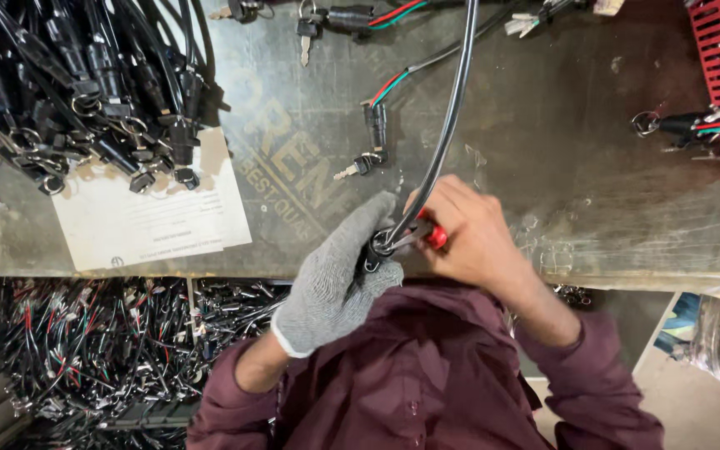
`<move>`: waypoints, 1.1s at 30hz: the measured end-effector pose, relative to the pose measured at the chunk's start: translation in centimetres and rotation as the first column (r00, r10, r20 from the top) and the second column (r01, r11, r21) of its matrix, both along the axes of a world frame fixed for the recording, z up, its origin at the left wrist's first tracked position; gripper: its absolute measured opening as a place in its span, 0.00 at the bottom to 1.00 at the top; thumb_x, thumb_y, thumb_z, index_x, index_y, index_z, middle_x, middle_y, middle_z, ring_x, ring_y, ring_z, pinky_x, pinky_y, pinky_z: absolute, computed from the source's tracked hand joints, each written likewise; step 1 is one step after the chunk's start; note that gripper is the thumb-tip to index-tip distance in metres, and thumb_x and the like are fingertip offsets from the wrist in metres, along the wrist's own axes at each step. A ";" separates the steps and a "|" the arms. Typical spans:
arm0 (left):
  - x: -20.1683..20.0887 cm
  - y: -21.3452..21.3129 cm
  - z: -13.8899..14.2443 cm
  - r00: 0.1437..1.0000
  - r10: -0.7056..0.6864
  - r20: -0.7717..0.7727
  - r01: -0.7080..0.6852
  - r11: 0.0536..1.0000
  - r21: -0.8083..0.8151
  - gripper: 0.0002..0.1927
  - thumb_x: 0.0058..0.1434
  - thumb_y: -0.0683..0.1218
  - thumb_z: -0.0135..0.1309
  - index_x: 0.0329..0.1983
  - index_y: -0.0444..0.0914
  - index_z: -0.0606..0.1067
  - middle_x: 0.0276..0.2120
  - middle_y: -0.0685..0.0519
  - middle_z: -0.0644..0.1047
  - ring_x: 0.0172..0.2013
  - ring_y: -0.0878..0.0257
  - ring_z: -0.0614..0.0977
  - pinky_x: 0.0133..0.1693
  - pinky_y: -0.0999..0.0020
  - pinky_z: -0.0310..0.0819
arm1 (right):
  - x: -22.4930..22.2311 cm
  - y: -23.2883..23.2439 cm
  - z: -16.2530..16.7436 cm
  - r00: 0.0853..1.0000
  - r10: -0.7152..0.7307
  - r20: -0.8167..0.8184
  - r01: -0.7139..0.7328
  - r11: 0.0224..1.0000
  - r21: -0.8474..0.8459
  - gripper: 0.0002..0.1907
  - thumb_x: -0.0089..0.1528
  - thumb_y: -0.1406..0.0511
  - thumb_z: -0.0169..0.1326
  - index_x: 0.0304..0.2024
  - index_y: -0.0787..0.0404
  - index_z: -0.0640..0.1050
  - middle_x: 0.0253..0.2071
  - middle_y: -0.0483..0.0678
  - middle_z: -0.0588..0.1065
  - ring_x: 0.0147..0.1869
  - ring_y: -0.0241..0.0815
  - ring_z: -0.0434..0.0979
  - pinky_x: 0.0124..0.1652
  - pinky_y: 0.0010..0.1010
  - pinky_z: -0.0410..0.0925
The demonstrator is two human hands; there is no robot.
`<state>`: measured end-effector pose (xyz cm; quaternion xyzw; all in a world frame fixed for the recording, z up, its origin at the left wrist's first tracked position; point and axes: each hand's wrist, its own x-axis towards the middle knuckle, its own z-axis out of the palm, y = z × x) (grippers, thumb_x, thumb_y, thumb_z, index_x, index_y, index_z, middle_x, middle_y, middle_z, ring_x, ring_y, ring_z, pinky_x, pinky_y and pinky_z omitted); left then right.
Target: The person strips insulation from the ends of black electrical wires at a workbench. They hold each wire in one gloved hand, use red-handled pliers to cut and pull the insulation off the wire ends, and set finished wires aside while taking new wires from piles on the bench.
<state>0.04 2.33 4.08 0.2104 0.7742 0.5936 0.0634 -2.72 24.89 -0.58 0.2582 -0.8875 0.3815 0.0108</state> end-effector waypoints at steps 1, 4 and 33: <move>0.3 0.3 -0.8 0.995 0.034 -0.095 -0.035 0.999 0.000 0.36 0.64 0.39 0.60 0.73 0.35 0.58 0.58 0.37 0.73 0.52 0.46 0.81 0.53 0.60 0.77 | 0.4 -0.1 -0.1 0.999 -0.034 0.002 0.034 0.999 0.014 0.22 0.47 0.68 0.62 0.44 0.58 0.74 0.41 0.48 0.74 0.48 0.51 0.76 0.41 0.40 0.71; 1.5 0.9 -2.8 0.990 0.085 -0.112 -0.093 0.994 -0.065 0.38 0.63 0.39 0.63 0.73 0.34 0.59 0.55 0.39 0.75 0.49 0.46 0.80 0.51 0.59 0.76 | 1.0 -0.4 -0.5 0.997 -0.073 0.038 0.074 0.997 -0.011 0.19 0.50 0.68 0.62 0.43 0.58 0.73 0.43 0.48 0.75 0.48 0.50 0.78 0.37 0.38 0.69; 0.7 0.1 -1.1 0.860 -0.214 0.464 0.067 0.948 0.312 0.29 0.69 0.33 0.51 0.74 0.34 0.64 0.43 0.53 0.74 0.36 0.69 0.76 0.39 0.75 0.74 | 1.0 -1.6 -2.3 0.985 -0.151 -0.081 0.147 0.988 -0.047 0.20 0.55 0.58 0.70 0.32 0.59 0.71 0.32 0.48 0.73 0.39 0.52 0.76 0.38 0.41 0.67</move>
